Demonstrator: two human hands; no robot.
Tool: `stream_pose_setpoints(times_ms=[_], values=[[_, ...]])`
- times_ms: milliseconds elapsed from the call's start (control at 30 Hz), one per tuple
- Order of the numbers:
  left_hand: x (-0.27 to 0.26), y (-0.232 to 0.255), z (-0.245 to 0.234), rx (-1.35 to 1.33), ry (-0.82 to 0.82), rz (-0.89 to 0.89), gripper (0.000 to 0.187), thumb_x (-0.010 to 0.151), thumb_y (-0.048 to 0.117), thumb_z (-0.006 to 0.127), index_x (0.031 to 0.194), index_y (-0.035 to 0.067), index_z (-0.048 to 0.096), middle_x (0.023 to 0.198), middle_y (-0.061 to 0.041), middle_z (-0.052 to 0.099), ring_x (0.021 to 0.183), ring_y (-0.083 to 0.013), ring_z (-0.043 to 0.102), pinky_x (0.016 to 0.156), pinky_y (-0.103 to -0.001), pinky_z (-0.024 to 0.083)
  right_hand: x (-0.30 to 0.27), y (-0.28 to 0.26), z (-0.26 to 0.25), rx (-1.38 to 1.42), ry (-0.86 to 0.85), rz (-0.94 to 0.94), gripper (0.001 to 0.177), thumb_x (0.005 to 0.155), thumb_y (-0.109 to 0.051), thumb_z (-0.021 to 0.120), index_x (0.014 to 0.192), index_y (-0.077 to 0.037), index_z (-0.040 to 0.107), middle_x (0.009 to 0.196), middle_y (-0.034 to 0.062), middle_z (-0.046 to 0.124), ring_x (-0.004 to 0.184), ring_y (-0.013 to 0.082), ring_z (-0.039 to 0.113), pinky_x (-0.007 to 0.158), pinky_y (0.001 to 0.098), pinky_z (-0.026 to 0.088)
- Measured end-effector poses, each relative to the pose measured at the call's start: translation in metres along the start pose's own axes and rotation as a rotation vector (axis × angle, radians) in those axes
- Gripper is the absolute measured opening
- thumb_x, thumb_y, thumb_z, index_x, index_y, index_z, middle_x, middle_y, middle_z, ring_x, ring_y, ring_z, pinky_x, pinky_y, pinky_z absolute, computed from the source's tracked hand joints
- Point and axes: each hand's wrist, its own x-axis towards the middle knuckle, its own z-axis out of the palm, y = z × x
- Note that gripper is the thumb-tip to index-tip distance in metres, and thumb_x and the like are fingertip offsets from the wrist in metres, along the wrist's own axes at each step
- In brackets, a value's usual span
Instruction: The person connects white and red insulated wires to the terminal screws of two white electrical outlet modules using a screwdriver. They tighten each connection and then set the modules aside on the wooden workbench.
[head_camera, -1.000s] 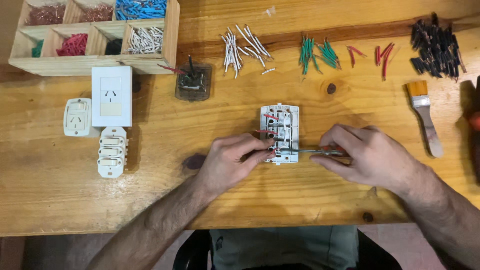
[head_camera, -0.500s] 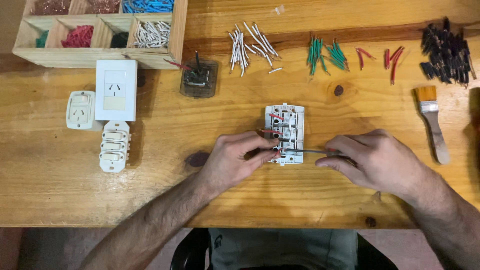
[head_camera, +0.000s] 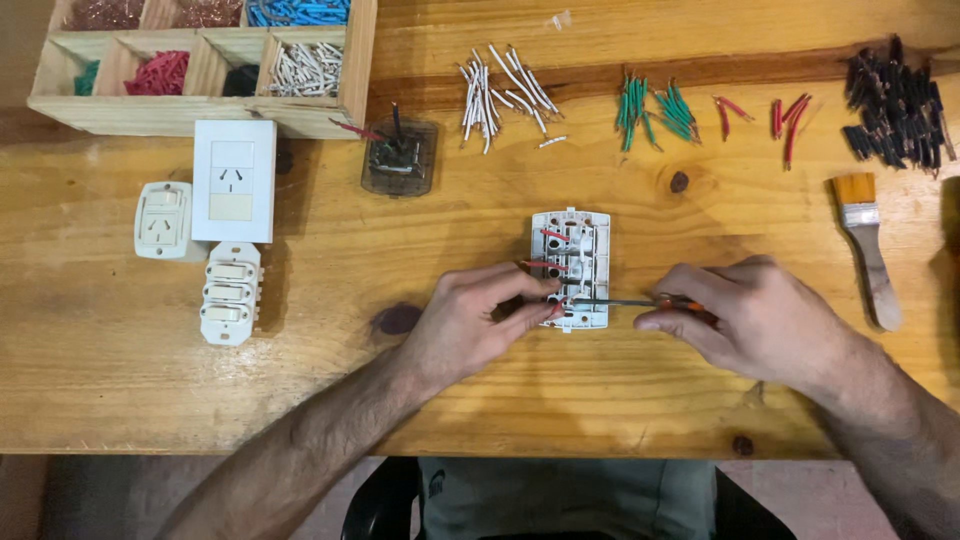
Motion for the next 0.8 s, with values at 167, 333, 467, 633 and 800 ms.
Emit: stream_pose_setpoints(times_ms=[167,333,467,633,800], values=[[0.001,0.003,0.0,0.014,0.005,-0.004,0.017,0.086,0.013,0.083,0.099,0.006,0.073,0.103,-0.004,0.078,0.093,-0.0151,0.076,0.088,-0.026,0.059,-0.001,0.003,0.004,-0.006,-0.026,-0.025,0.026,0.089,-0.041,0.073,0.094,-0.016,0.068,0.068,0.0024,0.069,0.054,0.0243,0.065,0.057,0.0358,0.053],[0.004,0.001,0.0,0.002,-0.04,-0.012,0.018,0.087,0.014,0.082,0.1,0.006,0.072,0.102,-0.005,0.078,0.093,-0.0148,0.075,0.088,-0.026,0.059,-0.001,0.006,0.0,0.025,-0.011,0.029,0.026,0.085,-0.035,0.079,0.092,-0.014,0.066,0.066,0.0014,0.071,0.048,0.0223,0.063,0.051,0.0359,0.05],[0.001,-0.003,0.003,-0.013,-0.048,-0.056,0.017,0.088,0.015,0.081,0.101,0.008,0.073,0.105,-0.004,0.078,0.096,-0.0147,0.075,0.09,-0.026,0.057,-0.004,0.01,0.002,-0.051,-0.003,-0.05,0.028,0.088,-0.041,0.074,0.097,-0.016,0.066,0.063,0.0055,0.066,0.05,0.0296,0.063,0.053,0.0416,0.05],[0.003,0.005,0.001,0.005,-0.035,-0.069,0.019,0.087,0.018,0.081,0.099,0.006,0.073,0.101,-0.003,0.077,0.084,-0.0127,0.074,0.082,-0.025,0.06,0.005,0.009,-0.006,0.013,-0.222,-0.029,0.027,0.095,-0.043,0.064,0.088,-0.016,0.063,0.059,0.0067,0.062,0.049,0.0302,0.062,0.052,0.0444,0.046],[0.002,0.0,0.003,0.017,-0.039,-0.079,0.022,0.087,0.022,0.082,0.103,0.01,0.074,0.093,0.0,0.076,0.079,-0.0098,0.071,0.076,-0.023,0.057,0.009,0.007,-0.01,-0.037,-0.398,0.129,0.037,0.099,-0.049,0.056,0.079,-0.019,0.062,0.055,0.0086,0.063,0.051,0.0306,0.062,0.055,0.0425,0.044]])
